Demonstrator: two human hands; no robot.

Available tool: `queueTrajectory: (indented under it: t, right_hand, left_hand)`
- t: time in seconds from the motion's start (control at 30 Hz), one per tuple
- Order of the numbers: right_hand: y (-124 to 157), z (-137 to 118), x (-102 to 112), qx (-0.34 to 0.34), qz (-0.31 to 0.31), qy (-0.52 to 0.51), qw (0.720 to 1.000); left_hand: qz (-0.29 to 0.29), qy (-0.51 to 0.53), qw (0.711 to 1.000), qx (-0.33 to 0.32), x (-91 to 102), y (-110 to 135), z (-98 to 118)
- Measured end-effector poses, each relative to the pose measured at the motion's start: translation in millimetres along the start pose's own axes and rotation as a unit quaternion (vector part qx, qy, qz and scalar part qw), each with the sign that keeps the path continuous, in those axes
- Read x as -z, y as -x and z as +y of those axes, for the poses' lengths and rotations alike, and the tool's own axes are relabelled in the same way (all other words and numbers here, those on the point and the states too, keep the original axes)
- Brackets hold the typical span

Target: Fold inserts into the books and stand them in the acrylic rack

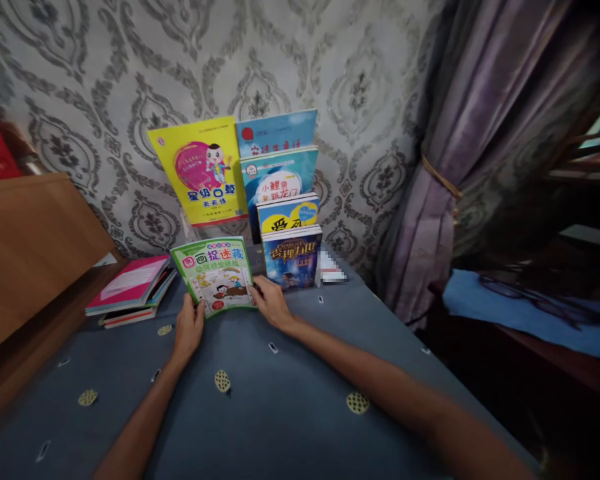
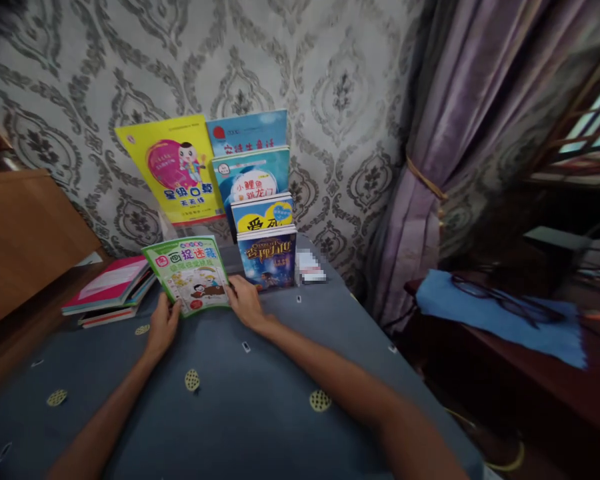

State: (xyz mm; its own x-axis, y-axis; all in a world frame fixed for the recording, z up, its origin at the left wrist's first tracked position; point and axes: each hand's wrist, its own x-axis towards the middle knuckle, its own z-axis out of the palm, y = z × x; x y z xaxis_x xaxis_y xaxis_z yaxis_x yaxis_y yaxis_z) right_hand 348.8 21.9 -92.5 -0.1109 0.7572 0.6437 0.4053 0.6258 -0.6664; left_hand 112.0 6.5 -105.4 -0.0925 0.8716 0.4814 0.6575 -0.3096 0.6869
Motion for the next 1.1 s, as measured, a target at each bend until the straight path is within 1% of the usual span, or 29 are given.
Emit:
queueTrajectory:
  t: [0.17, 0.33, 0.5, 0.73, 0.83, 0.97, 1.1]
  right_hand:
    - [1, -4, 4, 0.000, -0.013, -0.010, 1.000]
    - [-3, -3, 7, 0.006, -0.017, -0.004, 1.000]
    - [-14, -3, 10, 0.009, -0.007, 0.011, 1.000]
    - [-31, -11, 17, 0.011, 0.023, 0.024, 0.999]
    - [-36, -18, 21, 0.019, 0.026, 0.014, 0.999]
    - [-45, -35, 31, 0.053, 0.026, 0.011, 0.998]
    - [-66, -59, 44, 0.088, 0.026, 0.012, 0.996]
  left_hand:
    - [0.003, -0.010, 1.000, -0.010, 3.0, 0, 8]
    - [0.006, -0.019, 1.000, -0.016, 4.7, -3, 10]
    - [0.024, -0.039, 0.999, -0.029, 5.3, -13, 15]
    - [0.053, -0.053, 0.996, -0.048, 12.1, -27, 34]
    - [0.055, -0.044, 0.996, -0.059, 17.7, -32, 40]
    - [0.065, -0.042, 0.994, -0.078, 28.7, -41, 48]
    - [0.097, -0.050, 0.989, -0.104, 47.7, -63, 64]
